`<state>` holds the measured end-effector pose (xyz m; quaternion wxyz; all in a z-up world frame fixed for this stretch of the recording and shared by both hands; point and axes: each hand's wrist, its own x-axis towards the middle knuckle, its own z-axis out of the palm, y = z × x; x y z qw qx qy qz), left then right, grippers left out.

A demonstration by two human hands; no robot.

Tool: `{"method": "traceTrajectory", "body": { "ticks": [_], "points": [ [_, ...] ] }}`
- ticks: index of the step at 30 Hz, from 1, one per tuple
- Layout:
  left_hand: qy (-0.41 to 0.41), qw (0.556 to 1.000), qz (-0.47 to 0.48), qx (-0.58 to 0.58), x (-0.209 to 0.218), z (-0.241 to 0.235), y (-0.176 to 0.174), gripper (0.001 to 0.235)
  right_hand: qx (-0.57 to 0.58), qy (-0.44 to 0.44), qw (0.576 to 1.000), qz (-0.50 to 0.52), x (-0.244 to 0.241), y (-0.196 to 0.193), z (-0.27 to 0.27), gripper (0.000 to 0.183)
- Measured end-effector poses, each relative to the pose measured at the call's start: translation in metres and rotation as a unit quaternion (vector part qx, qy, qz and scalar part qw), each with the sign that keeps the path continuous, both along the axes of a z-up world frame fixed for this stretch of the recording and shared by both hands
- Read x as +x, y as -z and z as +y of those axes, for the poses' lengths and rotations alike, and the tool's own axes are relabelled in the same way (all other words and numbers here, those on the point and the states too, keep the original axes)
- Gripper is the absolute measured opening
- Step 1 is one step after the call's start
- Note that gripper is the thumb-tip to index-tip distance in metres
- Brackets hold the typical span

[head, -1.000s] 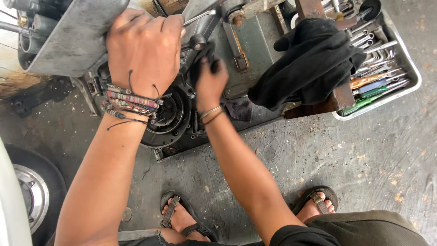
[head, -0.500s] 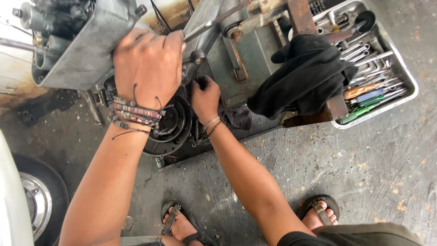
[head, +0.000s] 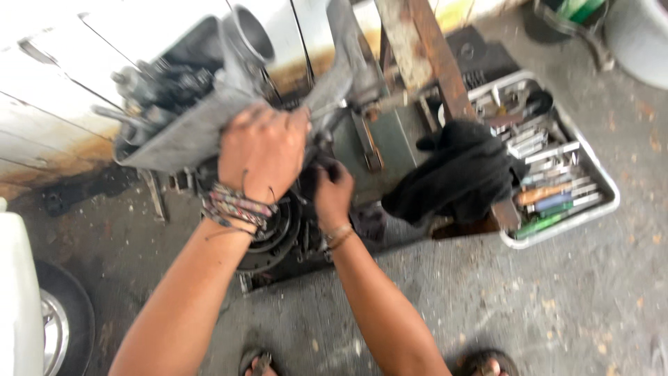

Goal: The person uses a wrench to tighten bolts on a disassembled engine block, then wipes the engine with a cloth to clean off oil and grime. The person works methodically on different sections of the engine while handling tools and a rag.

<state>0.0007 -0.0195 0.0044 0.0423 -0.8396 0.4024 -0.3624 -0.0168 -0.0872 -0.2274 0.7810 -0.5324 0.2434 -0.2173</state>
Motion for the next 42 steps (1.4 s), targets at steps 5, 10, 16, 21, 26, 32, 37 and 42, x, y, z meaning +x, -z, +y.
{"method": "traceTrajectory", "body": {
  "ticks": [5, 10, 16, 21, 26, 32, 37, 42],
  "points": [
    [-0.015, 1.000, 0.008, -0.006, -0.001, 0.002, 0.006, 0.010, -0.014, 0.116, 0.993, -0.024, 0.030, -0.016, -0.031, 0.015],
    [-0.013, 0.999, 0.045, 0.008, -0.009, 0.001, -0.008, 0.018, -0.027, 0.054, 0.998, 0.019, 0.011, -0.009, -0.007, 0.025],
    [-0.006, 0.997, 0.076, -0.007, -0.003, 0.003, 0.004, 0.024, 0.068, 0.031, 0.997, 0.031, 0.025, 0.000, -0.040, 0.031],
    [-0.004, 0.996, 0.092, 0.013, -0.008, 0.001, -0.001, 0.028, 0.031, 0.072, 0.997, 0.024, 0.025, -0.011, -0.016, 0.027],
    [0.039, 0.995, 0.093, -0.022, 0.003, 0.007, 0.017, 0.032, 0.044, -0.018, 0.997, 0.060, 0.019, 0.019, -0.014, 0.029],
    [0.001, 0.992, 0.120, -0.032, 0.008, 0.003, 0.028, 0.033, 0.085, 0.064, 0.993, 0.055, 0.034, -0.006, -0.028, 0.031],
    [-0.015, 0.986, 0.166, -0.019, -0.001, 0.001, 0.010, 0.033, 0.050, -0.003, 0.997, 0.059, 0.006, -0.009, 0.003, 0.027],
    [-0.050, 0.993, 0.101, -0.016, -0.004, 0.000, 0.015, 0.019, 0.061, 0.065, 0.996, 0.033, 0.026, 0.001, -0.030, 0.027]
  ]
}}
